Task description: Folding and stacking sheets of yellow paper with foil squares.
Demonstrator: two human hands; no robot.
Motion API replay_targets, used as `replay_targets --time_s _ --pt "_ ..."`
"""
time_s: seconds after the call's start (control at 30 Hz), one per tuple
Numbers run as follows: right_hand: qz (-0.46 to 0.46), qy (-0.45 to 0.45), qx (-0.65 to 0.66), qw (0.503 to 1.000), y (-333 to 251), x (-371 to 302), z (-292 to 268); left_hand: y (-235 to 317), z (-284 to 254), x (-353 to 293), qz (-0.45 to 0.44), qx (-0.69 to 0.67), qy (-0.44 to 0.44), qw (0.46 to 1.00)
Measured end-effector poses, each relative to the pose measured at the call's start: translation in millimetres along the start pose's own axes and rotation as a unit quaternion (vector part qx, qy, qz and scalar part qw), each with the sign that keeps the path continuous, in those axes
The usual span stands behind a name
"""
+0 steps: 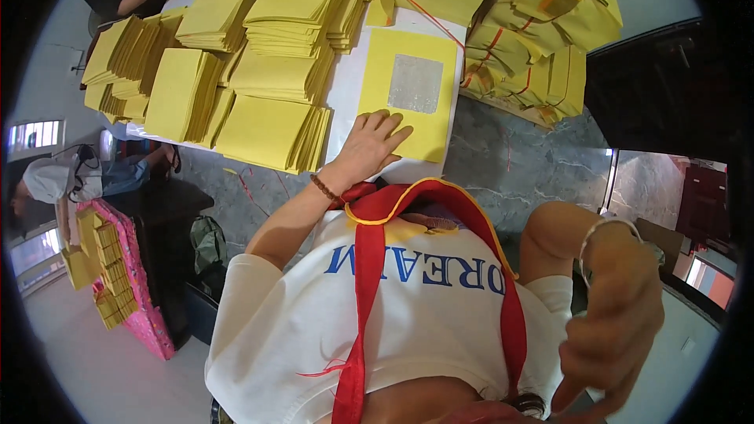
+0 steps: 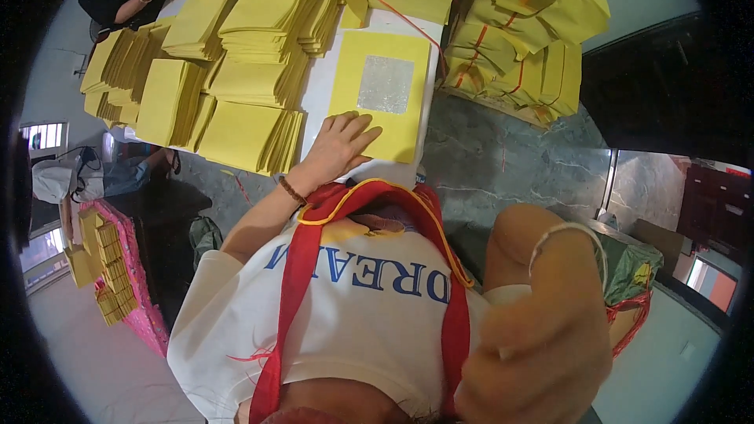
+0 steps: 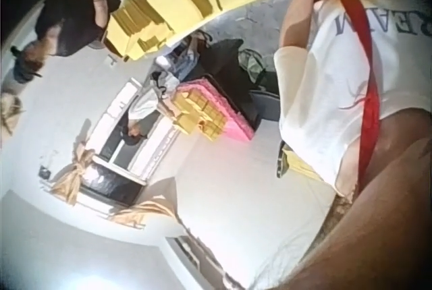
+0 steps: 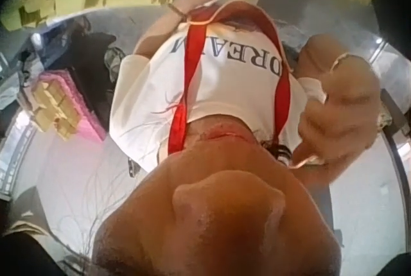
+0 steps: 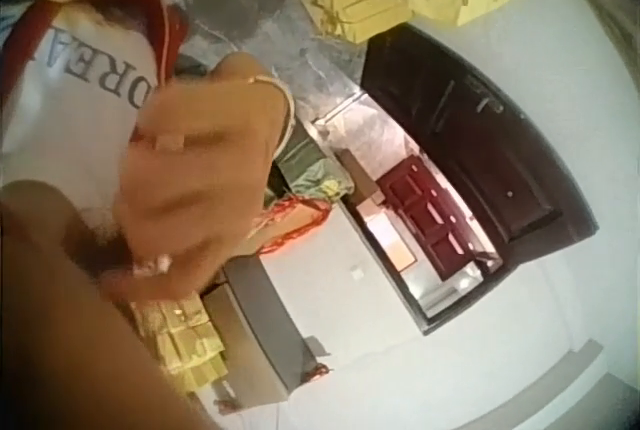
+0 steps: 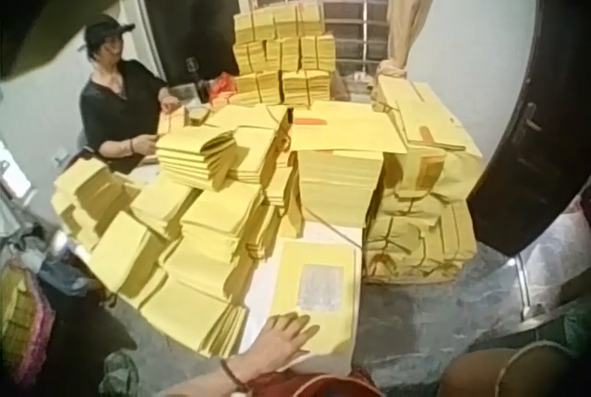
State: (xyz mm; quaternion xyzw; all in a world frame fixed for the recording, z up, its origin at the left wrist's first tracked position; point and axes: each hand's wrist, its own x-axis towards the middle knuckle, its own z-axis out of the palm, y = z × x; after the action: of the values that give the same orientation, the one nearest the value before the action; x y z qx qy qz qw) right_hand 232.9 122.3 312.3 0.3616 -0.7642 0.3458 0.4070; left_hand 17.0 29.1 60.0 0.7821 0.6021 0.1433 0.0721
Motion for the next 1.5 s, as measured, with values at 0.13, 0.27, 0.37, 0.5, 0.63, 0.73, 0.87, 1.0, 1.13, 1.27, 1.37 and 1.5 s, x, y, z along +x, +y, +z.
replay_targets --time_s 0.13,0.27,0.37,0.5,0.63,0.73,0.87,1.0,1.13,1.27,1.37,1.5 --pt "0.26 0.257 -0.035 0.93 5 -61 11 1 -2 0 0.015 -0.007 0.004 1.0" --pt "0.437 0.411 -0.026 0.8 63 -138 -17 1 3 -5 0.015 -0.005 0.021 1.0" --pt "0.481 0.517 -0.044 0.707 87 -173 -61 4 1 -13 0.004 -0.019 0.021 1.0" --pt "0.498 0.569 -0.022 0.654 91 -200 -87 6 -3 -15 0.004 -0.03 0.036 0.999" --pt "0.544 0.54 0.058 0.639 111 -214 -75 0 3 -20 -0.018 -0.079 0.065 0.995" --pt "0.595 0.502 0.099 0.62 130 -225 -45 -9 10 -10 -0.081 -0.202 0.137 0.966" --pt "0.66 0.426 0.143 0.602 133 -231 12 -11 11 -4 -0.194 -0.326 0.161 0.911" --pt "0.688 0.393 0.143 0.593 132 -249 51 -14 15 -6 -0.184 -0.31 0.144 0.922" --pt "0.689 0.401 0.145 0.585 119 -255 82 -11 13 -10 -0.187 -0.32 0.152 0.916" --pt "0.701 0.389 0.15 0.578 104 -254 107 -12 12 -13 -0.15 -0.31 0.137 0.929" --pt "0.715 0.389 0.137 0.565 100 -250 119 -13 15 -14 -0.124 -0.315 0.141 0.93" --pt "0.706 0.404 0.142 0.564 100 -262 124 -17 14 -13 -0.093 -0.328 0.12 0.932"
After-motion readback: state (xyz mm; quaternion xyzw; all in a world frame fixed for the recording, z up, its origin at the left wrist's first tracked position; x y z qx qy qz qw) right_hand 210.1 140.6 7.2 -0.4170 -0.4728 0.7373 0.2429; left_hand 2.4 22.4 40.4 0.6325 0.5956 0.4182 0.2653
